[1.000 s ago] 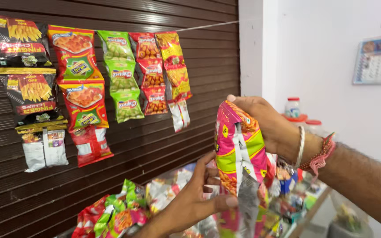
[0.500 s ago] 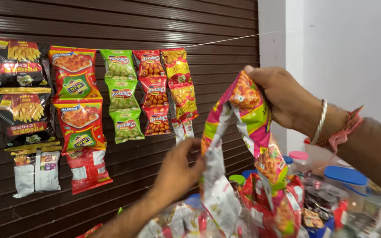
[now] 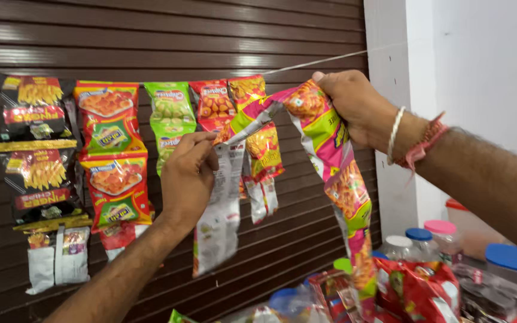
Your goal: The person picks up various snack packets from a glass counter and a chair, then hangs them one by one on a string stretched across a brown shutter. The person handles multiple snack types and adjusts their positions on the string.
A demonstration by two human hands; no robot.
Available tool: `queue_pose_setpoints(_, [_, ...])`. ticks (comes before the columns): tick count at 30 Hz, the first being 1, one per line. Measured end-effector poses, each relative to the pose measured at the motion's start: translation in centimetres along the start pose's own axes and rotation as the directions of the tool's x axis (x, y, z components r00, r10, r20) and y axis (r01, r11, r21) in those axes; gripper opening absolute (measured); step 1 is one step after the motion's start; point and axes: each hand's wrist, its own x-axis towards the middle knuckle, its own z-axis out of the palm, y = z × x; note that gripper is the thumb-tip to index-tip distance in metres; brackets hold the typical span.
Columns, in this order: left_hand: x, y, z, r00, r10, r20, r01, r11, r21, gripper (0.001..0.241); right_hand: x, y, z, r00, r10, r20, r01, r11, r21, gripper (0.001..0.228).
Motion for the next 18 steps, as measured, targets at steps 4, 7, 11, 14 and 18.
queue_pose_setpoints(4, [0.1,-2.3,1.4,1.000,0.017,-0.001,-0.017,1.000,0.012,0.021,3.0,0.5,1.1,0.999,-0.014,-0.029,0.013,0.999,-0.043,0.033])
queue_pose_setpoints(7, [-0.2,-3.4,3.0,0.996,-0.085,0.040,0.084,0.996,0.030,0.027,5.2,1.5,1.5,0.998,-0.070,-0.004,0.070,0.997,-0.041,0.032])
queue_pose_setpoints(11, [-0.4,-4.2,4.9,0.972,-0.216,0.091,0.211,0.975,0.064,0.040,7.6,2.8,1.0,0.991,-0.126,0.034,0.128,0.989,-0.072,0.034])
queue_pose_setpoints(14, [0.1,-4.6,6.4,0.975,-0.206,0.080,0.197,0.974,0.109,0.059,9.4,3.5,0.0,0.992,-0.111,0.054,0.113,0.992,-0.049,0.032])
queue_pose_setpoints(18, [1.2,-4.5,8.5,0.969,-0.229,0.091,0.211,0.963,0.168,0.078,11.0,4.9,-1.8,0.989,-0.130,0.078,0.134,0.990,-0.049,0.032])
